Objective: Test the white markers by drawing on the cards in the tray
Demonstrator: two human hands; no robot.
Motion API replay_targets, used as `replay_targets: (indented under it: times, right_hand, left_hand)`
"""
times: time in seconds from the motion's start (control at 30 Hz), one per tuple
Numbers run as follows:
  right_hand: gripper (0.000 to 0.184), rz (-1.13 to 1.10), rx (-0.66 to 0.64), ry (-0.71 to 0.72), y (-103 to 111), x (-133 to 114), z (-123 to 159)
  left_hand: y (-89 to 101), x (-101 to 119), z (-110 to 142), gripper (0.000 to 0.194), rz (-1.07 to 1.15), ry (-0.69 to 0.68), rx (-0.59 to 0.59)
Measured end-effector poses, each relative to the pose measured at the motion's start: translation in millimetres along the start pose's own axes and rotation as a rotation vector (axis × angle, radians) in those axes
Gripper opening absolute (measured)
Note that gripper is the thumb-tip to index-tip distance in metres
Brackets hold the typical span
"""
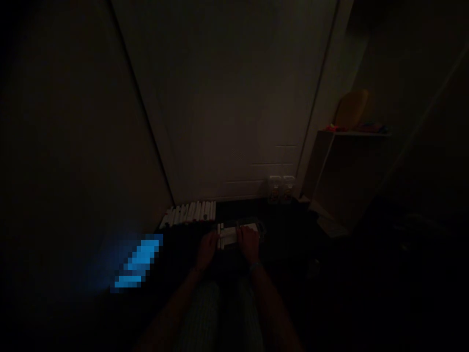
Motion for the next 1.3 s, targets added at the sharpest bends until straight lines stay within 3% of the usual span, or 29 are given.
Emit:
replay_targets:
  times: [0.5,1.3]
  right_hand:
    - [0.038,-0.006,0.021,0.009,1,0,1]
    - [0.034,0.013,0.038,0.05,-2,7,6]
  left_hand:
    - [-4.2,0,-2,0.034,0.004,-0.008,-0.026]
    - [6.9,14,5,0.031,0.043,-0.063,-0.01]
Point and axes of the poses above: each hand's wrist, its own z-axis away from the middle knuckle, its own y-axis out of the back of the hand, x = y × z, the point moved 6 cm from there along -z, towards the middle knuckle, and after that the axes turned 12 degrees about -z, right-handed, at the moved point
